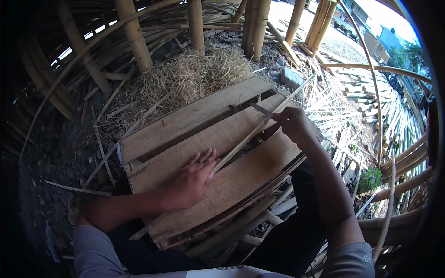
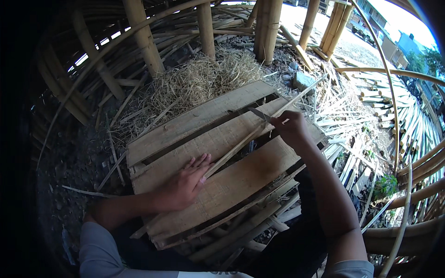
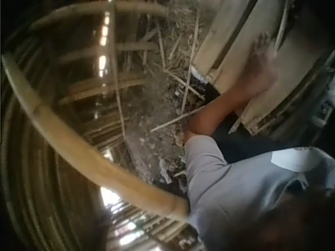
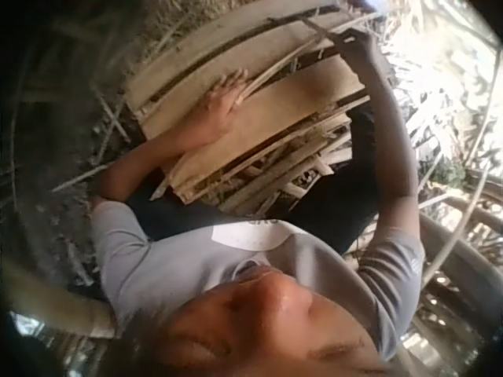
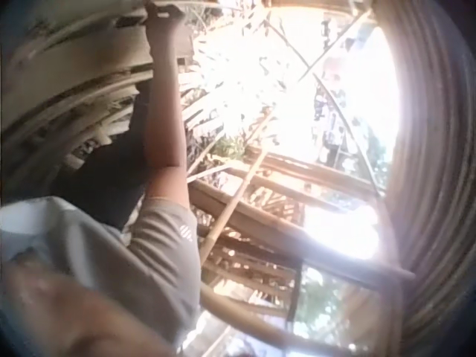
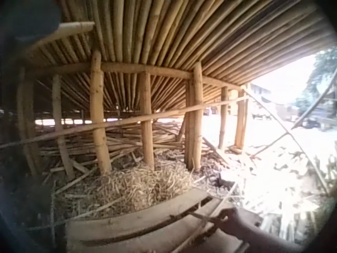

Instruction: The person uses a knife to shave and smooth a thin bamboo strip while seated. They repeatedly draw the blade along the strip, rotate it, and adjust grip to remove splinters and flatten the surface.

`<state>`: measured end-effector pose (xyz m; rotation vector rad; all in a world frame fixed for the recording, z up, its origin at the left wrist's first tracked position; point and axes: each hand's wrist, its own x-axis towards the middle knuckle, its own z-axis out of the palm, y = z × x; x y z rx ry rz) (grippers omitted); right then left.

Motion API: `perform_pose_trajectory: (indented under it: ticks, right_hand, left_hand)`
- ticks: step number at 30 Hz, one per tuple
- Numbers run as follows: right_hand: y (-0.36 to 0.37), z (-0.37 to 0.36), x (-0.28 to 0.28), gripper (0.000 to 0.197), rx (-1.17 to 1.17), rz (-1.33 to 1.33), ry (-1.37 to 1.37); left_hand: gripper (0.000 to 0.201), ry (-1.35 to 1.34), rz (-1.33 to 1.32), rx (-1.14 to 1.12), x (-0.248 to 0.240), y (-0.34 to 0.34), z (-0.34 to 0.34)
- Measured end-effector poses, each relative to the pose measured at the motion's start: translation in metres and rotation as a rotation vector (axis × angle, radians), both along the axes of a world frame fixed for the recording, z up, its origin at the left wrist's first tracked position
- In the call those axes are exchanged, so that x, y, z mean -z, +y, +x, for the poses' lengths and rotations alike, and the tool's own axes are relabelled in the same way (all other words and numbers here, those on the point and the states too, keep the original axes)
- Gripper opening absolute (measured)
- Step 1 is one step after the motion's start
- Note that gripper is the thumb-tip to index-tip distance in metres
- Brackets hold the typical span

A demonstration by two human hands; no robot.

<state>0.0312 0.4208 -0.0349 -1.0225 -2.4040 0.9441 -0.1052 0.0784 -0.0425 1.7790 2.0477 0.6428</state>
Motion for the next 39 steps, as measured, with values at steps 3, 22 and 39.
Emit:
perform_pose_trajectory:
  ticks: [3, 22, 39]
  right_hand:
    - [0.015, 0.007, -0.031, 0.033, 0.112, -0.195, 0.005]
    - [-0.006, 0.005, -0.056, 0.037, 0.035, -0.278, -0.180]
    - [0.000, -0.005, -0.045, 0.037, -0.047, 0.038, -0.213]
  left_hand:
    - [0.049, 0.021, 0.012, 0.014, -0.005, 0.003, 0.003]
    - [0.052, 0.058, 0.035, -0.004, -0.005, 0.004, 0.004]
    - [0.049, 0.082, 0.044, -0.007, -0.005, 0.007, 0.005]
